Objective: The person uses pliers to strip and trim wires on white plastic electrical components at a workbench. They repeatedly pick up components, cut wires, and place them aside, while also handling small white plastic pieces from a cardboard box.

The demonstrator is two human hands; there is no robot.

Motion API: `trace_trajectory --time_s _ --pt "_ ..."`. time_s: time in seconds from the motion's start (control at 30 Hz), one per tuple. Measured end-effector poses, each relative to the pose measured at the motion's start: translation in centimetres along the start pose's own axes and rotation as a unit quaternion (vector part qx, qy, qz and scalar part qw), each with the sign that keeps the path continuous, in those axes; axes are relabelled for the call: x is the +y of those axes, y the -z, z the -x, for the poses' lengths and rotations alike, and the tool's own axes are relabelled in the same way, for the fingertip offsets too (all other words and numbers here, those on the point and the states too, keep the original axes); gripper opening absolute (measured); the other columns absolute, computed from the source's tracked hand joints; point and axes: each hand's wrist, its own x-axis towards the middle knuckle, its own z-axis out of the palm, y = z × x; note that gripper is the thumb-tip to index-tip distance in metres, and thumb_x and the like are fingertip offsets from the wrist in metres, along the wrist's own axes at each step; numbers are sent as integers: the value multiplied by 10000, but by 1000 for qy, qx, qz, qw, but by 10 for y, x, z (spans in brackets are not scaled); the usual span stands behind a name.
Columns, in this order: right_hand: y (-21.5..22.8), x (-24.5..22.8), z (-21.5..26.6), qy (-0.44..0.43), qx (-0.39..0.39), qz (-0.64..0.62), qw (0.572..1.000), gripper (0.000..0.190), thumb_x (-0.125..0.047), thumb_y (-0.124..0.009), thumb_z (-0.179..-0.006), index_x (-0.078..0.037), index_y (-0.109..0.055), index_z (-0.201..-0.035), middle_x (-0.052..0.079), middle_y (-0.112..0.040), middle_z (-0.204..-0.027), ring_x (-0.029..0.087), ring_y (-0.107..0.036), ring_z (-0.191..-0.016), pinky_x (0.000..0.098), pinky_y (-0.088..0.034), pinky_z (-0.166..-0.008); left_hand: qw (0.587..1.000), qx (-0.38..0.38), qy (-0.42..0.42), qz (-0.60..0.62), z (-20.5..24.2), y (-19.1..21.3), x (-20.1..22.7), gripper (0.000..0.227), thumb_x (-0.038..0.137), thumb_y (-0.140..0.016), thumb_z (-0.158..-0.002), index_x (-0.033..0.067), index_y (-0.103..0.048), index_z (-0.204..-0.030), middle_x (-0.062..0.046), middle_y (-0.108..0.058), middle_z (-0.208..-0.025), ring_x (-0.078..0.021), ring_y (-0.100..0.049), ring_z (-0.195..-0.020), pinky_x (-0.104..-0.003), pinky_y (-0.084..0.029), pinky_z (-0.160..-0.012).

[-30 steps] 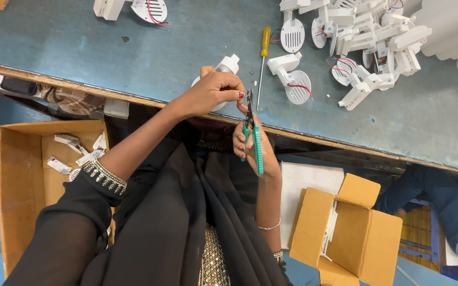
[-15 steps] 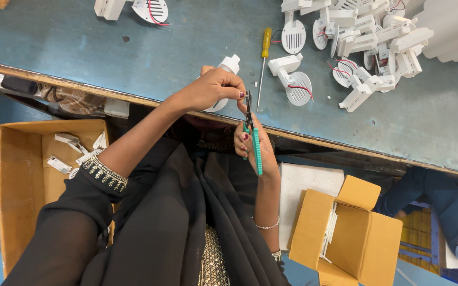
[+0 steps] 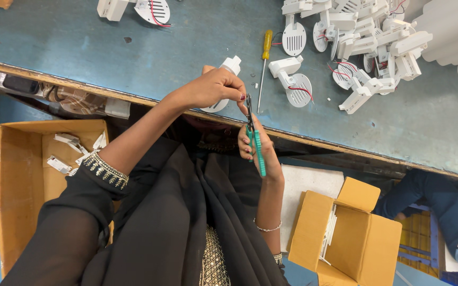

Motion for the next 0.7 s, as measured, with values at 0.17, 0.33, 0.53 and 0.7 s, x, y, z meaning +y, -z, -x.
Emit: trace_trajectory --time_s 0.17,0.33,0.53,0.7 --pt "2 1 -3 -25 55 20 998 982 -448 -745 -885 29 -287 -1611 -20 -383 -882 26 -362 -671 153 -293 -514 1000 -1 -1 -14 -2 0 -3 194 230 -668 -877 94 -798 -831 6 -687 -676 -66 -509 -667 -238 -359 -832" --pt "3 6 -2 -10 69 34 997 897 -375 -711 -881 47 -346 -1584 -22 -397 -875 17 -357 -635 148 -276 -477 1000 2 -2 -18 0 1 -5 194 239 -657 -878 106 -782 -812 32 -658 -672 -63 -514 -670 -232 -377 -827" --pt "13 14 -2 7 85 10 996 792 -358 -720 -933 75 -412 -1520 -39 -373 -822 13 -335 -600 154 -259 -443 999 4 -14 -37 2 3 -4 207 245 -664 -907 99 -788 -827 13 -685 -699 -85 -531 -671 -232 -347 -903" --pt "22 8 0 40 108 -25 993 756 -453 -623 -1028 71 -407 -1529 -33 -373 -824 33 -335 -628 170 -260 -453 999 17 -34 -36 6 15 -4 198 253 -672 -910 91 -778 -867 26 -742 -797 -69 -620 -778 -258 -433 -823"
